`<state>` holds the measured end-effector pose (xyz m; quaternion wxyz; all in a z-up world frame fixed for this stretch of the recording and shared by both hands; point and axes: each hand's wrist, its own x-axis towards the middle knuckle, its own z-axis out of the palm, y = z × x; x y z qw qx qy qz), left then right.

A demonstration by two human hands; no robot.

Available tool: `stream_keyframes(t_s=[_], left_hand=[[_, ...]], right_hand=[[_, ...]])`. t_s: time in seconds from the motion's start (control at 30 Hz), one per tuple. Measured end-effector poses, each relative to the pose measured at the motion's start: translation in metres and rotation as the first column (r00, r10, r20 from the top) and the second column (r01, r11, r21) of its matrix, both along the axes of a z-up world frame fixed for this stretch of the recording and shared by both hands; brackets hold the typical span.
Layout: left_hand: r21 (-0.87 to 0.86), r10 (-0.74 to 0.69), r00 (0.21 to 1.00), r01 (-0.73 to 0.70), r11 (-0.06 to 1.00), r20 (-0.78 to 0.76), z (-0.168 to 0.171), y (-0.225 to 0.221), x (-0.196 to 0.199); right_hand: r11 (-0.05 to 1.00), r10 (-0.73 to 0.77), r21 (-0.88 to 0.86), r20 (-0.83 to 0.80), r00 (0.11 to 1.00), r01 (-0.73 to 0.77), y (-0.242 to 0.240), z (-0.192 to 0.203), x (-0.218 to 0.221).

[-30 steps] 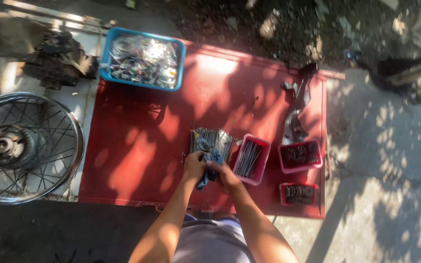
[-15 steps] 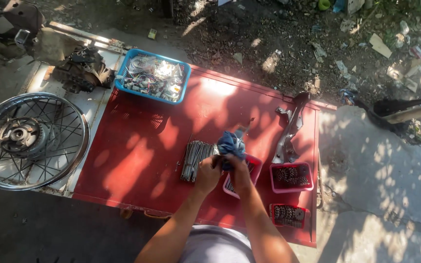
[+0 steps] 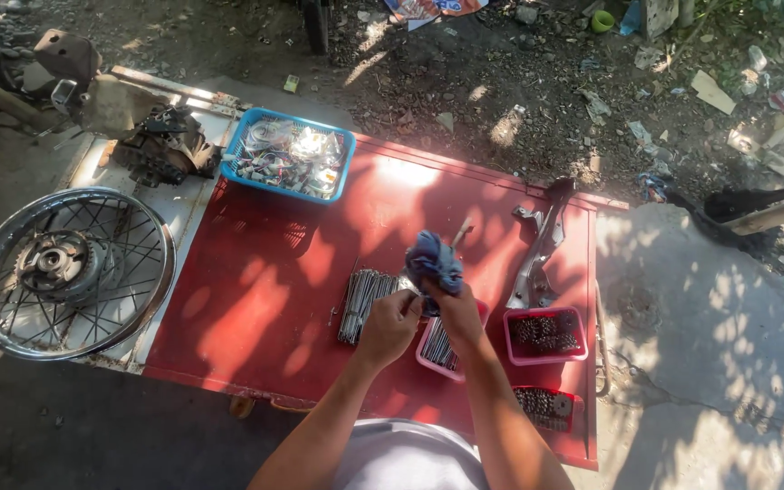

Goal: Cleaning individual motorcycle wheel spokes with a cloth before assembly.

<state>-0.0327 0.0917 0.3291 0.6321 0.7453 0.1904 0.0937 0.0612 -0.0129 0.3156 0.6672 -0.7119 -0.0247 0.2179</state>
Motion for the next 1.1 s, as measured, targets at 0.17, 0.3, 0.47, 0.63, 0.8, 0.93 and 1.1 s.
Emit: stream_keyframes(t_s=[0.17, 0.3, 0.47, 0.63, 0.8, 0.93, 1.1], left_hand=[[0.061, 0.042, 0.998, -0.045, 0.997, 0.050, 0.003, -0.005, -0.003], [0.228, 0.030, 0.996, -0.048, 0.972, 0.079, 0.018, -0.001, -0.003], [0.423, 0.045, 0.998, -0.062, 0.904, 0.050, 0.014, 0.003, -0.001], [0.514, -0.013, 0.994, -0.042, 0.857, 0.104, 0.019, 0.011, 0.003], [0.535, -0.106, 0.975, -0.015, 0.845, 0.194, 0.037, 0.010, 0.008], [0.482, -0.137, 0.967, 0.017, 0.876, 0.214, 0.052, 0.008, 0.001], [0.058, 0.051, 0.991, -0.058, 0.997, 0.121, 0.023, 0.010, 0.013]], right_hand=[[0.982, 0.153, 0.114, -0.039, 0.987, -0.148, -0.007, -0.033, 0.013], [0.959, -0.121, 0.260, 0.013, 0.993, 0.113, 0.001, -0.001, 0.008], [0.958, -0.124, 0.241, -0.148, 0.981, 0.157, 0.005, -0.021, 0.002], [0.963, -0.139, 0.198, -0.208, 0.968, 0.181, 0.005, -0.047, 0.007], [0.887, -0.276, 0.318, -0.219, 0.936, 0.336, 0.009, -0.025, 0.019], [0.814, -0.392, 0.425, -0.104, 0.914, 0.397, 0.002, 0.031, 0.062], [0.708, -0.474, 0.534, -0.127, 0.871, 0.463, 0.023, 0.085, 0.033]])
